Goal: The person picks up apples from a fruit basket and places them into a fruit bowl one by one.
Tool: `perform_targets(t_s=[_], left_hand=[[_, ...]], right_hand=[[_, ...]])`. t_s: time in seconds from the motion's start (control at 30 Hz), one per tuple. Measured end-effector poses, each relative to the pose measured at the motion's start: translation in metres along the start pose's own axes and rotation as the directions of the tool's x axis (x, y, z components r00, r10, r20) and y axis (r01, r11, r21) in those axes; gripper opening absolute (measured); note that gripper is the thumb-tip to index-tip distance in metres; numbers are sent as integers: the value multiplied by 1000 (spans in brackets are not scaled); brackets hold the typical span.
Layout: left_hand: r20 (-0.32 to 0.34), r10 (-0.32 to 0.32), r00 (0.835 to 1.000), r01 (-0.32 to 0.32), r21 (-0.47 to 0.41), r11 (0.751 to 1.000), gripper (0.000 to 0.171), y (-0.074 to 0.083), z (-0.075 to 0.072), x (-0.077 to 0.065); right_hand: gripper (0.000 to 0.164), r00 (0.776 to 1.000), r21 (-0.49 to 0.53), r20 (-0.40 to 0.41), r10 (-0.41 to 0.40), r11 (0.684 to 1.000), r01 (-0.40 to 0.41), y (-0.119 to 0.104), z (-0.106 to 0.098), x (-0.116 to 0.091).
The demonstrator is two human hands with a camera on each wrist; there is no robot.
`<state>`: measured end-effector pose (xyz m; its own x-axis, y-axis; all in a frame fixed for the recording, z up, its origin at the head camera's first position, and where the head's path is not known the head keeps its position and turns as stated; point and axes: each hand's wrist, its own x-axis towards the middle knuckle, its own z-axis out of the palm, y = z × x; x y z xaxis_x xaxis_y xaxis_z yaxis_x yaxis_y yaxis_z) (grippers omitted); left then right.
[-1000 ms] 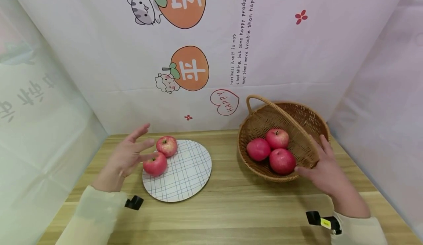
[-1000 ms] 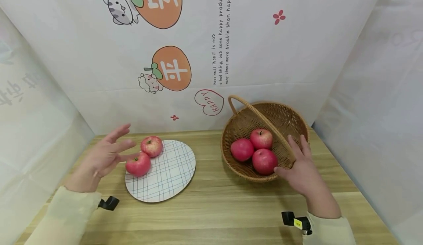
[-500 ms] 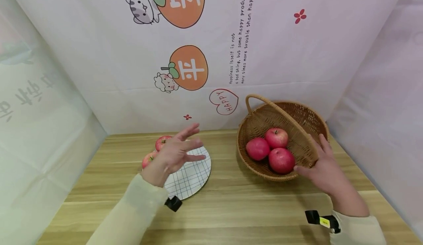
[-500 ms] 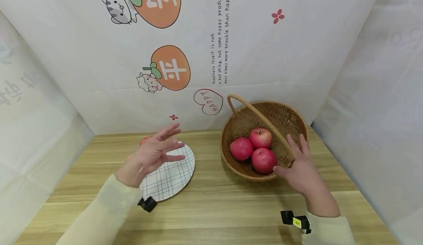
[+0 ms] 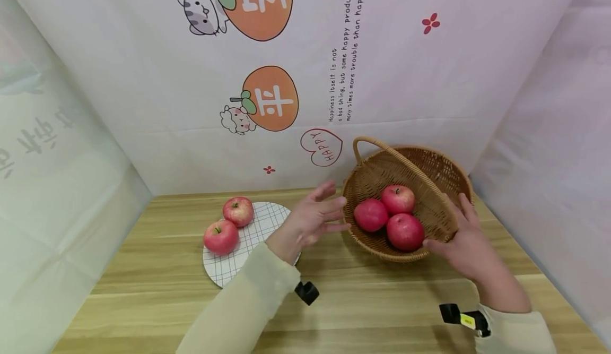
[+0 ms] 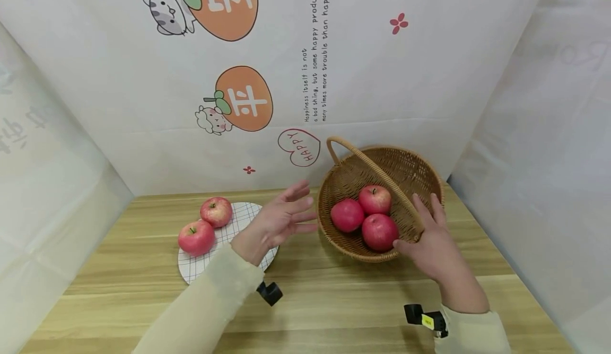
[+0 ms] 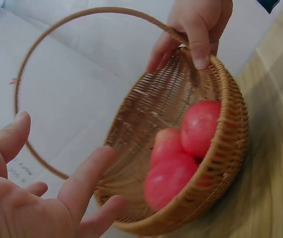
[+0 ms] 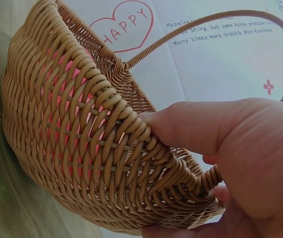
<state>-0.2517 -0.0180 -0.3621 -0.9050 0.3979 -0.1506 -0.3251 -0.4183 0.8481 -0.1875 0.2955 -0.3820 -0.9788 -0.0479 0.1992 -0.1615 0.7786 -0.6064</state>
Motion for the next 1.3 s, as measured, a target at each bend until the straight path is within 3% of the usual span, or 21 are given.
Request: perform_targets(t_s=[0.2, 0.53, 0.77, 0.9, 1.3], left_hand=[[-30, -65, 997, 64, -36, 997, 66, -22, 19, 19], [15, -165, 986, 162, 111, 980, 65, -55, 46, 38], [54, -143, 988, 129, 210, 969, 66, -67, 54, 47], [65, -125, 990, 100, 305, 947, 68, -71, 58, 52], [2, -96, 995, 82, 503, 860, 69, -81, 68, 68]], right_hand=[[111, 1000, 16, -1, 0, 1000, 0, -1, 0, 1], [110, 1000, 5, -1, 8, 1000, -8, 0, 2, -1], [108, 1000, 9, 11, 23, 1000, -23, -1, 1, 0], [108, 1000, 1, 17, 24, 1000, -24, -2, 0, 0], [106, 999, -17, 26, 27, 1000, -26, -3, -1, 0]])
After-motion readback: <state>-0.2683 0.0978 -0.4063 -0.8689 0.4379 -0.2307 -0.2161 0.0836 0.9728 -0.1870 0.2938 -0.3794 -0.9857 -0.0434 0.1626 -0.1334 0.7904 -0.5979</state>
